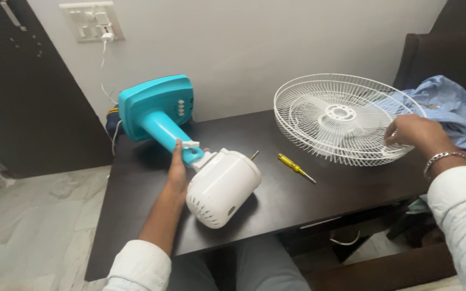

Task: The person assembles a table fan by attaching the motor housing to the stand, then mounting the front wire cage and securing it with a central nut. Finally, the fan blades are placed onto the motor shaft and positioned within the cage.

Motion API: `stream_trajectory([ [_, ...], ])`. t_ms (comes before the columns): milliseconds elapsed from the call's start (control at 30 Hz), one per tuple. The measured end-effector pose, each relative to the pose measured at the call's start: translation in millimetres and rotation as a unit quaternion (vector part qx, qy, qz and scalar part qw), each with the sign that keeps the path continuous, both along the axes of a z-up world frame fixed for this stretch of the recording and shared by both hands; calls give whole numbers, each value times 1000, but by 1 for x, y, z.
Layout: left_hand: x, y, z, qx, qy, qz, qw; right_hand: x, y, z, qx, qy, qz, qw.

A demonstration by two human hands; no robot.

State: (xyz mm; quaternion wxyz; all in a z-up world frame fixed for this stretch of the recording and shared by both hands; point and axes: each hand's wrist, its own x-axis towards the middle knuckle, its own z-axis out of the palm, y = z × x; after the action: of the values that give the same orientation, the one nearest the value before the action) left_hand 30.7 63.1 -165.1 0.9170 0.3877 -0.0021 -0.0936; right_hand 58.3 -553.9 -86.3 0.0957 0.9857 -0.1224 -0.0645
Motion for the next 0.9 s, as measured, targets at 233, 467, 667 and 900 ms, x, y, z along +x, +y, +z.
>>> stream_trajectory([
  [233,-22,-8,15,-20,69,-11,997,-27,48,25,7,-116,-17,993],
  [467,-32,-8,24,34,44,-87,995,-99,167,42,272,-277,127,913],
  [667,-37,-8,31,62,62,-138,987,-171,296,-12,438,-257,216,834],
  [900,-39,-11,27,122,41,-62,990,-183,351,-56,616,-250,191,723],
])
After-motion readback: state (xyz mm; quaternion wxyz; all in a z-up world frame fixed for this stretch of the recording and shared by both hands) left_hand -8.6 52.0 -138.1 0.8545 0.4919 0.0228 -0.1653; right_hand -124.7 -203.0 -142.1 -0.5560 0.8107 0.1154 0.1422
